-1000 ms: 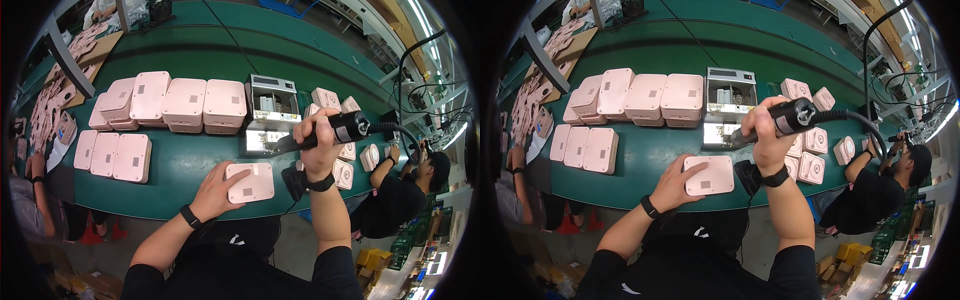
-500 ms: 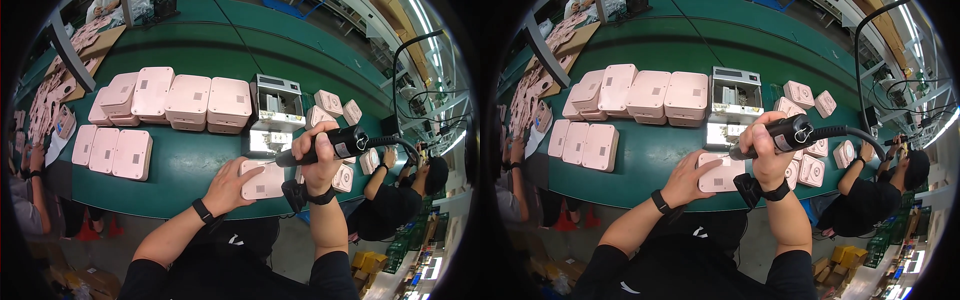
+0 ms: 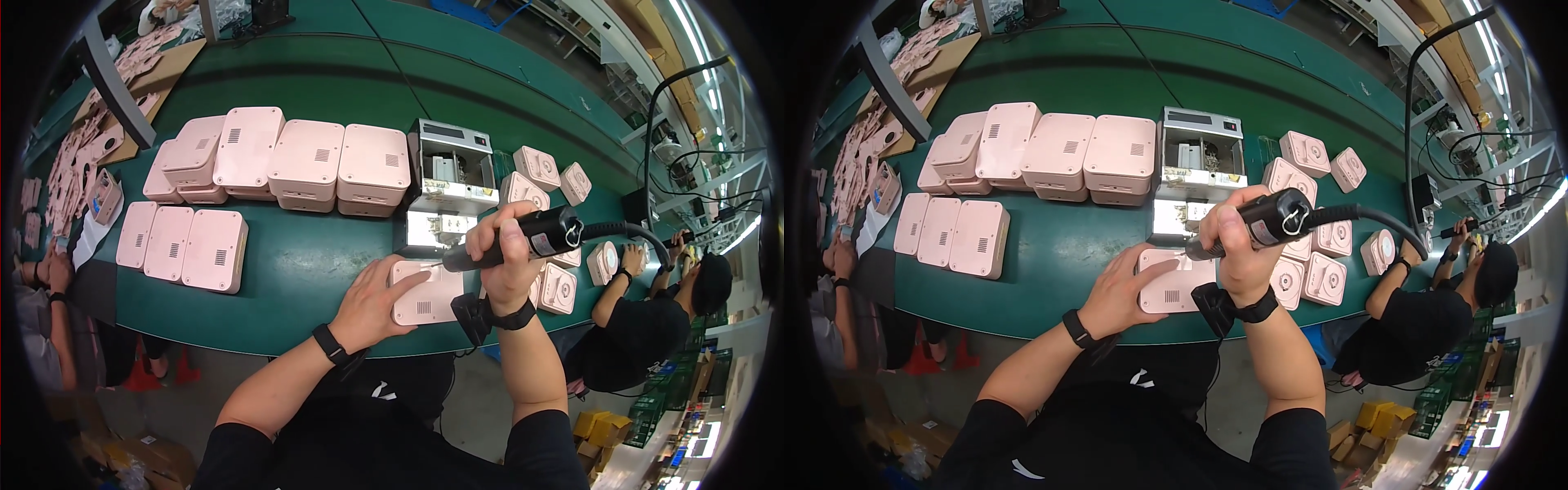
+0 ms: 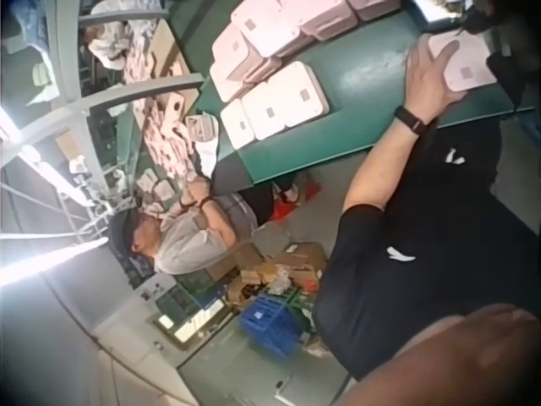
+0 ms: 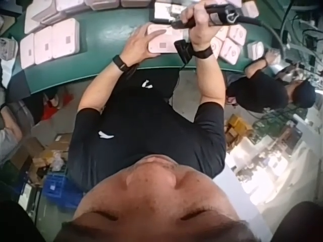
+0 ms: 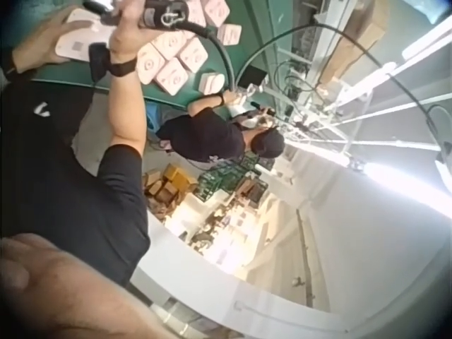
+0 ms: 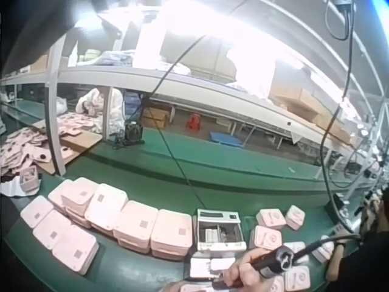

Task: The person picks up a pink device, places it on the table, and drives screws into the back using a power screwdriver. They then flip the device over, press the front panel, and set it aside before repeating the process.

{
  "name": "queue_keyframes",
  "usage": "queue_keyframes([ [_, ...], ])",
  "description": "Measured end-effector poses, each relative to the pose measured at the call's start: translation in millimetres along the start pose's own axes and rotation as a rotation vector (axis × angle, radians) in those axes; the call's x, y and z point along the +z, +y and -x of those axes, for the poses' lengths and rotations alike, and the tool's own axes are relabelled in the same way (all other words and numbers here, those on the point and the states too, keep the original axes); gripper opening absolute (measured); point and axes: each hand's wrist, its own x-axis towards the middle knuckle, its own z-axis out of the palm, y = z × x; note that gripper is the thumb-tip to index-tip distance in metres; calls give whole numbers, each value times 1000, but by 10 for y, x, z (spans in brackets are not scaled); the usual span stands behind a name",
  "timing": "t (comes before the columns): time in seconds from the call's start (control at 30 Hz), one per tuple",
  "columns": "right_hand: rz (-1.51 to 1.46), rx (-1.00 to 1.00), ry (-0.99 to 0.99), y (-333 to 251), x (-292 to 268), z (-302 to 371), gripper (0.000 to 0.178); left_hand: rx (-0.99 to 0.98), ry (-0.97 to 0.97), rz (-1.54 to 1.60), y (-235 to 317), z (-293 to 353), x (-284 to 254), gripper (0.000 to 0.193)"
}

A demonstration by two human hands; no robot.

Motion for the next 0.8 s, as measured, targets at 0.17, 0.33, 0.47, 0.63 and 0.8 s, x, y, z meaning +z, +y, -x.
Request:
queue_keyframes([
  [0.17, 55, -69, 33, -155, 30, -59, 18, 16, 49, -13, -9, 26, 9, 81],
  [0.33, 54, -202, 85, -222, 1, -224, 19, 43, 39, -6, 7, -38, 67, 82],
  [0.47, 120, -132, 80, -151, 38, -291, 19, 27, 19, 10, 3, -101, 129, 82],
  [0.63, -26, -41, 6, -257, 159, -80, 20, 3, 4, 26, -4, -116, 146, 81],
  [0.8, -94, -44, -105, -211, 273, 0, 23, 26, 44, 43, 3, -122, 141, 75],
])
